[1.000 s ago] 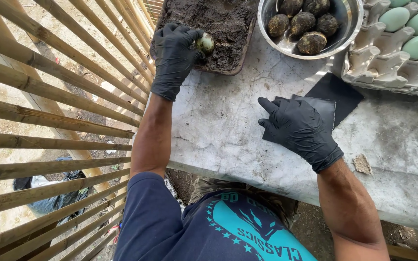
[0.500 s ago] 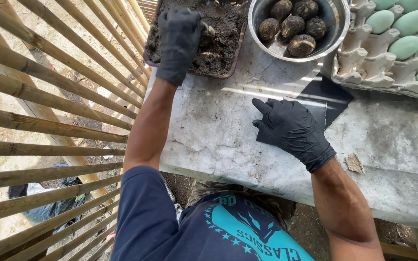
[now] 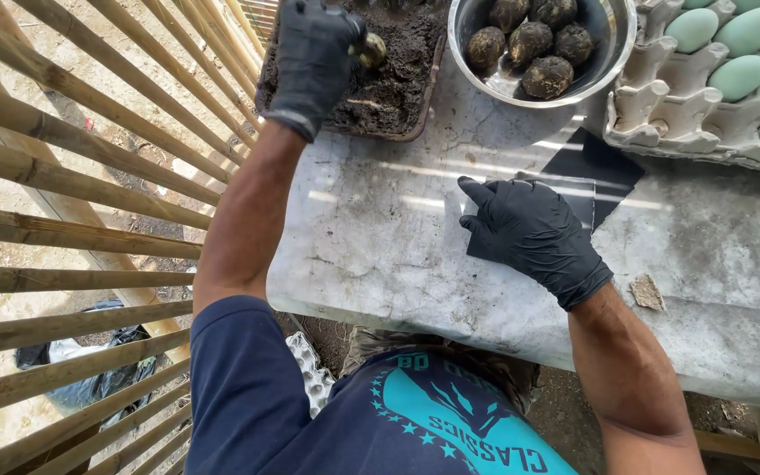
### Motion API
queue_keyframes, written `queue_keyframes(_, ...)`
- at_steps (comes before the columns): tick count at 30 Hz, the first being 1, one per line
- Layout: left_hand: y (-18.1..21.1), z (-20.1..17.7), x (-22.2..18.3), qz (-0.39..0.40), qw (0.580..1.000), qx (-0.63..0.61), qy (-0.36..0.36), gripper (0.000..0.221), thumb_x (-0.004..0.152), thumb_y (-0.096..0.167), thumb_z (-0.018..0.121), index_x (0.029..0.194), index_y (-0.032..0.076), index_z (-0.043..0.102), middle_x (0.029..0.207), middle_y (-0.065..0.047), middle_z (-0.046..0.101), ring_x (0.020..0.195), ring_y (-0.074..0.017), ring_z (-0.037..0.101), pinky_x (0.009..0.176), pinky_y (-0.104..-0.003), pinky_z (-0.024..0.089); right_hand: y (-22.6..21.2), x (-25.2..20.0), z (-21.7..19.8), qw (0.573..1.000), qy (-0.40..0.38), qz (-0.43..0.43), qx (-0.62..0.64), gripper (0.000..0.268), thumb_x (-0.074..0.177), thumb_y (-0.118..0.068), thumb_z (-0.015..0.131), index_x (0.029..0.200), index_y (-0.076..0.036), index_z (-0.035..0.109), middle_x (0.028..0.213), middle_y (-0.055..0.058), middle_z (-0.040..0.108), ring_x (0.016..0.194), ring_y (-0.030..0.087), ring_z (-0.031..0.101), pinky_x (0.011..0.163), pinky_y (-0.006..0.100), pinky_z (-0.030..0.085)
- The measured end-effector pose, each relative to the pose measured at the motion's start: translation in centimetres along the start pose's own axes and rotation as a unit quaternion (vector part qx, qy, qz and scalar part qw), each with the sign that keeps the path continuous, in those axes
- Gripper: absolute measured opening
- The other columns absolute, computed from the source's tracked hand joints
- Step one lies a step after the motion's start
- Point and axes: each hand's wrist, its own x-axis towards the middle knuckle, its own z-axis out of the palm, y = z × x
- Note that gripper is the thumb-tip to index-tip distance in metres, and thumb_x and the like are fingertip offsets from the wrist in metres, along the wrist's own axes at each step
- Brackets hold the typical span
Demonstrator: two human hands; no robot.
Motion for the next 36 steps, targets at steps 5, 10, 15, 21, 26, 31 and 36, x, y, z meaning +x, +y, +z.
queue_keyframes(5,-1.8,1.4,-0.7,-0.014,0.994,-0.091,0.058,0.052,0.094,-0.009,0.048,0.141,0.008,0.061,0.141,-0.022,0.059,0.132,-0.0418,0.054,0.119,-0.05,0.035,-0.2,0.0,0.2,0.999,-0.026,0.019,-0.016,0.055,0.096,-0.048,0.063,0.141,-0.017,0.06,0.087,0.012,0.072,0.076,0.036,0.07,0.059,0.048,0.054)
queue_keyframes(10,1.1,-1.5,-1.2,-0.086,0.989,-0.119,-0.029,0.017,0.097,0.008,0.072,0.114,0.005,0.075,0.089,-0.009,0.07,0.086,-0.0267,0.063,0.079,-0.036,0.058,-0.3,0.1,-0.1,0.998,-0.043,0.037,-0.009,0.055,0.096,-0.05,0.061,0.141,-0.019,0.06,0.085,0.011,0.072,0.073,0.035,0.07,0.054,0.047,0.053)
queue_keyframes(15,2.1,0.2,-5.8,-0.054,0.978,-0.124,-0.159,0.052,0.094,0.0,0.044,0.146,0.004,0.043,0.115,-0.02,0.066,0.102,-0.0349,0.06,0.098,-0.044,0.043,-0.1,-0.1,0.8,0.999,-0.009,0.013,-0.032,0.053,0.093,-0.049,0.066,0.137,-0.02,0.063,0.086,0.01,0.072,0.072,0.034,0.07,0.061,0.047,0.055)
queue_keyframes(21,2.8,-2.3,-2.4,-0.083,0.936,-0.128,-0.318,0.055,0.101,-0.008,0.024,0.156,-0.006,0.034,0.097,-0.012,0.06,0.074,-0.0222,0.055,0.063,-0.035,0.055,0.1,0.0,0.7,0.999,-0.009,0.021,-0.033,0.052,0.095,-0.05,0.063,0.138,-0.02,0.063,0.084,0.011,0.071,0.071,0.035,0.069,0.058,0.047,0.054)
queue_keyframes(26,1.7,-2.0,-0.5,-0.259,0.861,-0.372,-0.23,0.036,0.105,0.018,0.03,0.105,0.004,0.063,0.08,-0.008,0.064,0.06,-0.0156,0.055,0.045,-0.024,0.049,0.3,-0.1,0.5,0.998,-0.015,0.027,-0.05,0.049,0.097,-0.049,0.063,0.138,-0.022,0.062,0.083,0.008,0.071,0.069,0.032,0.07,0.059,0.045,0.055)
queue_keyframes(31,-2.3,4.2,0.6,0.078,0.988,-0.136,0.016,0.026,0.097,-0.011,0.045,0.086,0.007,0.06,0.075,-0.008,0.057,0.065,-0.0182,0.049,0.052,-0.031,0.043,0.8,0.0,0.7,0.999,0.017,0.02,-0.044,0.049,0.096,-0.049,0.066,0.135,-0.02,0.063,0.08,0.007,0.07,0.068,0.032,0.069,0.057,0.045,0.055)
queue_keyframes(36,-1.8,4.6,0.8,0.065,0.985,-0.158,-0.008,0.023,0.096,-0.012,0.049,0.088,0.004,0.063,0.077,-0.01,0.061,0.066,-0.0199,0.053,0.054,-0.03,0.048,0.9,-1.9,5.2,0.975,0.104,0.127,0.147,0.071,0.084,-0.057,0.078,0.143,-0.019,0.066,0.122,0.018,0.071,0.113,0.042,0.064,0.098,0.051,0.048)
